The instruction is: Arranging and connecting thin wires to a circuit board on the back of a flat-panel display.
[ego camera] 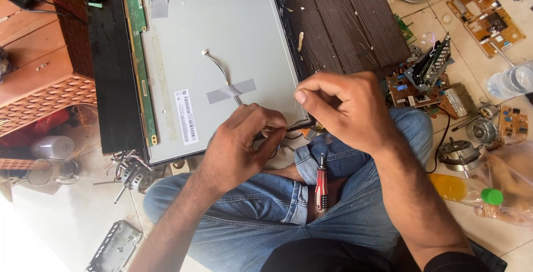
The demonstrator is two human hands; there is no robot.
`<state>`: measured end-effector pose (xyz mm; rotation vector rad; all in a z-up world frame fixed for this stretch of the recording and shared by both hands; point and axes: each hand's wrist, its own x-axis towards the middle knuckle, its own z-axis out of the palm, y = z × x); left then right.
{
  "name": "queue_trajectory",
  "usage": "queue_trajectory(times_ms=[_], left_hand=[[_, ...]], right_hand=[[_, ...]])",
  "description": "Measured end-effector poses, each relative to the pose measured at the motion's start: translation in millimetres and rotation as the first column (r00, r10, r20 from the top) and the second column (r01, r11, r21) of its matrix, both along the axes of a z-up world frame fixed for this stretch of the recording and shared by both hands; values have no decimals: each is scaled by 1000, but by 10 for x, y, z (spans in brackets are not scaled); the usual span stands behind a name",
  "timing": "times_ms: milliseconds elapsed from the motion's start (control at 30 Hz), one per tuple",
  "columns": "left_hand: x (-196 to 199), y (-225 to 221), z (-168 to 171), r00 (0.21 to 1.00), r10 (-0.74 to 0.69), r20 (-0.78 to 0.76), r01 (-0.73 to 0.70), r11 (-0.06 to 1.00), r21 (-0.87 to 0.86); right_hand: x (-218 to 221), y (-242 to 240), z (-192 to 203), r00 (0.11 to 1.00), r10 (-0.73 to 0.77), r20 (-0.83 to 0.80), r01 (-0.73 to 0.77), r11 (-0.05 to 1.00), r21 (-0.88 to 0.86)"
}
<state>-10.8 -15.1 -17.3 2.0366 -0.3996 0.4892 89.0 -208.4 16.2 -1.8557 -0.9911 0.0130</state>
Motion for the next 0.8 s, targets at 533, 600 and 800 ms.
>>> queue_trajectory(times_ms=[533,600,800], left_hand=[[-22,-94,347,995,-86,59,80,991,105],[-66,-128,389,998,-64,12,58,957,285],[-321,27,540,948,-314,-59,221,777,-589]], right_hand=[[-350,-164,130,984,-80,-157,109,976,186],[-415,-188,169,992,-85,-91,96,987,131],[-403,-335,151,983,159,-95,-145,980,134]])
